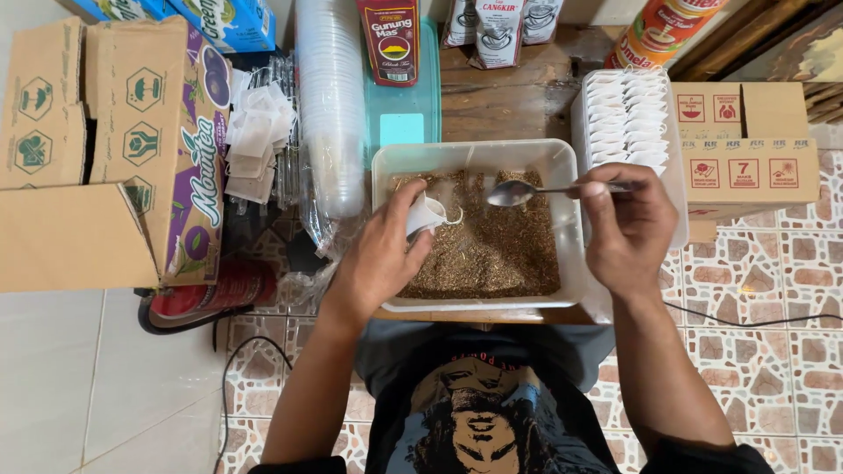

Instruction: Manually filling small tea bags with loose tea leaves using a spoon from a bulk container.

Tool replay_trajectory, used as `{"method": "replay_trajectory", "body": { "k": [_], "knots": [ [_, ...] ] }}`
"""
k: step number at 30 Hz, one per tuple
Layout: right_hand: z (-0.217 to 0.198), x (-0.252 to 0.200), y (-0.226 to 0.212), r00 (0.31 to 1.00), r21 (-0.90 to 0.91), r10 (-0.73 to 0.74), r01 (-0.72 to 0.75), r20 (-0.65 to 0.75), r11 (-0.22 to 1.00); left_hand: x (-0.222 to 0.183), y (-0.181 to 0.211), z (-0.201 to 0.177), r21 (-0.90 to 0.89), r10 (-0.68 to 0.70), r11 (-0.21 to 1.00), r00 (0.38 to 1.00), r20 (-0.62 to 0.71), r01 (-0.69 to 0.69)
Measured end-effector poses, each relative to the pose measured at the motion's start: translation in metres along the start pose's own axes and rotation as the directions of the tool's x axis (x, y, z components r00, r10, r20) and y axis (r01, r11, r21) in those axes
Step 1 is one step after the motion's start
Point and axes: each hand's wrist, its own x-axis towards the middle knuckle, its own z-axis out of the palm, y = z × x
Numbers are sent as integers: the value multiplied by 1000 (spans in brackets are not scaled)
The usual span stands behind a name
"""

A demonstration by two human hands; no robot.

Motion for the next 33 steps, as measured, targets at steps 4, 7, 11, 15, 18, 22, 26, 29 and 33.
{"method": "replay_trajectory", "body": {
  "k": [4,7,11,15,18,22,26,29,33],
  "knots": [
    [-3,-3,8,992,-51,101,-97,76,994,-3,-4,-1,-40,-47,998,998,29,48],
    [9,-2,6,963,-128,197,-175,186,976,-3,-3,-1,-44,-50,998,998,31,52],
    [36,9,-14,863,-259,299,-205,407,944,-4,0,-5,-26,-28,999,999,22,28],
    [50,19,-5,774,-346,340,-167,535,923,-3,1,-10,-29,-7,1000,1000,30,8],
    [56,18,0,738,-367,384,-197,555,909,0,-3,-9,25,21,999,999,38,-22],
    [57,18,-3,690,-344,410,-242,596,907,0,0,-12,37,36,999,998,55,-38],
    [55,18,-1,629,-370,443,-254,639,894,2,7,-17,53,55,997,993,108,-61],
    [52,13,4,599,-385,465,-267,652,883,6,10,-20,57,76,995,989,127,-83],
    [47,7,9,583,-377,487,-309,650,873,9,11,-19,48,92,994,988,123,-98]
  ]
}}
